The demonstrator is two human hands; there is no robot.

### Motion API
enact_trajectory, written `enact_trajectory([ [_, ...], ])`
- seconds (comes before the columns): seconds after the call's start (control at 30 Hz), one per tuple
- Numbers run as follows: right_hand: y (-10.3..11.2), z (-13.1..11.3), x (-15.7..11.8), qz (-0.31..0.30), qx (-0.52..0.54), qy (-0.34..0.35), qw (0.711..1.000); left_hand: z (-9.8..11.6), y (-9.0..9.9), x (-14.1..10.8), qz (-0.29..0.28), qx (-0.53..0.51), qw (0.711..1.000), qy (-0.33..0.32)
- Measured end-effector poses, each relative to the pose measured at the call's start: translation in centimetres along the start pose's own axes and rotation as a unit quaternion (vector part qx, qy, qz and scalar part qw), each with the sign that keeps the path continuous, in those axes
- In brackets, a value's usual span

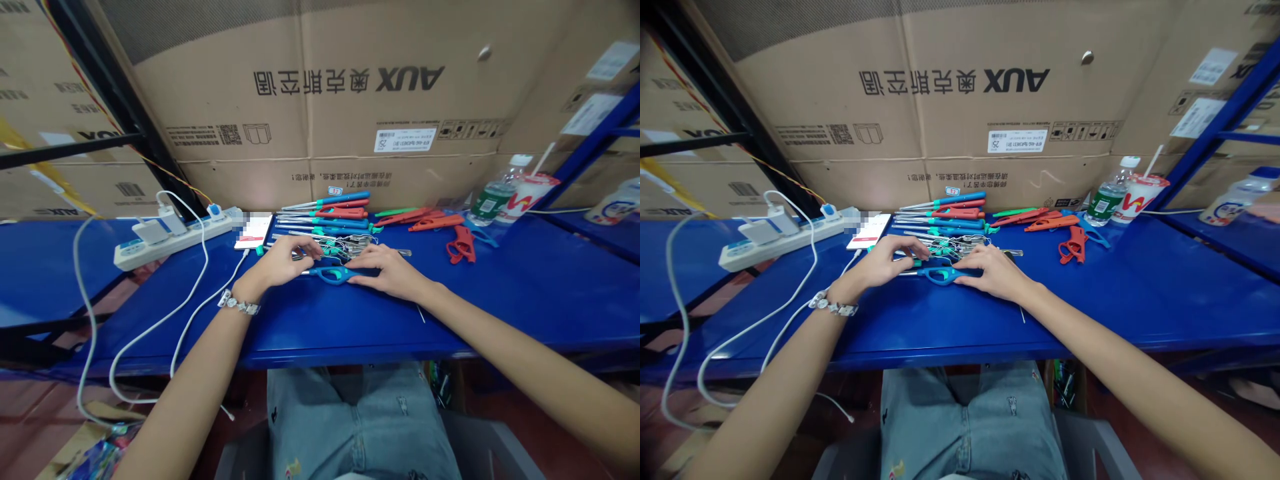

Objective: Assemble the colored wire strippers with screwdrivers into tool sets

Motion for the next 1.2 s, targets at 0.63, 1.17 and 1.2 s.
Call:
enact_trajectory([
  [0.63, 0.0, 0.4, 0.2, -0.010, 0.028, -0.047, 0.998, 0.5, -4.2, 0.3, -0.065, 0.114, 0.991, -0.008],
  [1.17, 0.1, 0.2, 0.8, -0.046, 0.061, -0.060, 0.995, 0.5, -4.0, 0.2, -0.070, 0.101, 0.992, -0.009],
  [1.2, 0.1, 0.3, 0.8, -0.047, 0.062, -0.065, 0.995, 0.5, -4.1, 0.2, -0.070, 0.101, 0.992, -0.007],
])
Point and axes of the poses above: each hand's wrist, its own x-axis towards the middle knuckle, its own y-axis out of the back of the hand, z = x × y, the point moved 8 cm from there along x, towards the middle knuckle
